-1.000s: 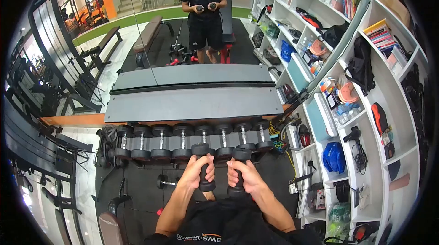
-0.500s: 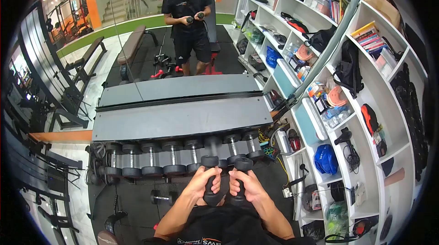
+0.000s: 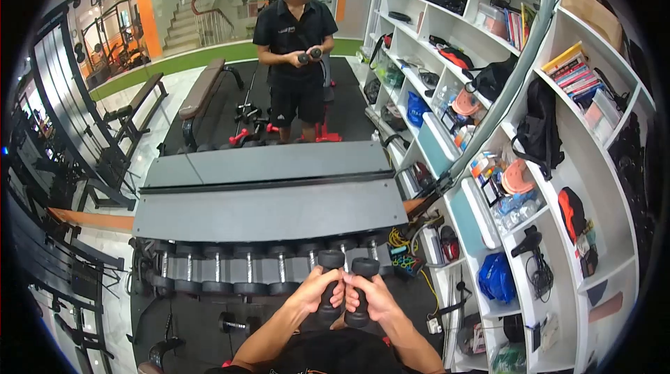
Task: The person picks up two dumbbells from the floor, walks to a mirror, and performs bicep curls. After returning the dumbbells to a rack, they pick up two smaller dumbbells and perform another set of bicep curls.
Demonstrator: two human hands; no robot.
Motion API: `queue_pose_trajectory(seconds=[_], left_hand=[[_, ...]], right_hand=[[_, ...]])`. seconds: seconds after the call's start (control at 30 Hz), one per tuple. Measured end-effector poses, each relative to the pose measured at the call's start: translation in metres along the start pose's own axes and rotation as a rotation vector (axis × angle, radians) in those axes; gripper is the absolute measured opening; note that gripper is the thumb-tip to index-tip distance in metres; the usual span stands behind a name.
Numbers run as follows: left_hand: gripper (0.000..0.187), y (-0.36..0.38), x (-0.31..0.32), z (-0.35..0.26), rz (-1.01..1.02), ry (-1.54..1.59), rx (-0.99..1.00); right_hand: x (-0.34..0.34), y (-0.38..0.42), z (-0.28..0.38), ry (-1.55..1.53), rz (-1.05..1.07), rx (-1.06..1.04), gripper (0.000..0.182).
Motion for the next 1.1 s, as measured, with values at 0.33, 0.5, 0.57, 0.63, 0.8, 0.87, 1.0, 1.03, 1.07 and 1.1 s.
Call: queue_pose_trajectory(seconds=[0.33, 0.5, 0.57, 0.63, 0.8, 0.87, 1.0, 1.03, 1.07, 1.1], left_hand=[[0.028, -0.069, 0.056, 0.005, 0.006, 0.079, -0.023], [0.022, -0.096, 0.046, 0.006, -0.036, 0.120, -0.031], [0.022, -0.106, 0.046, 0.001, -0.043, 0.096, -0.034], [0.024, -0.114, 0.047, -0.004, -0.051, 0.074, -0.056], [0.027, -0.130, 0.050, -0.026, -0.008, 0.079, -0.022], [0.026, -0.135, 0.044, -0.033, -0.007, 0.095, -0.022], [0.025, -0.143, 0.035, -0.054, -0.029, 0.097, -0.003], [0.025, -0.143, 0.033, -0.058, -0.039, 0.093, -0.001], [0.025, -0.144, 0.030, -0.060, -0.039, 0.099, -0.004], [0.025, -0.146, 0.027, -0.063, -0.037, 0.104, -0.006]], right_hand=[[-0.065, -0.051, 0.055, -0.035, 0.081, 0.123, 0.031], [-0.070, -0.078, 0.059, -0.018, 0.112, 0.191, 0.028], [-0.074, -0.089, 0.060, -0.008, 0.098, 0.181, 0.028], [-0.073, -0.094, 0.065, -0.003, 0.083, 0.161, 0.028], [-0.061, -0.110, 0.086, -0.005, 0.030, 0.123, 0.029], [-0.056, -0.120, 0.088, 0.015, 0.031, 0.102, 0.029], [-0.041, -0.135, 0.088, 0.005, -0.016, 0.134, 0.034], [-0.038, -0.139, 0.088, 0.011, -0.013, 0.127, 0.035], [-0.034, -0.142, 0.089, 0.015, -0.010, 0.120, 0.035], [-0.031, -0.146, 0.090, 0.019, -0.008, 0.111, 0.035]])
Point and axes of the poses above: each hand's wrist, its own y-axis away from the middle knuckle, its own x-axis out of the palm, z = x × y, the point moved 4 cm from there along -y, towards the middle knuckle, and after that the axes turned 14 degrees about -z, right-handed, at the moved point
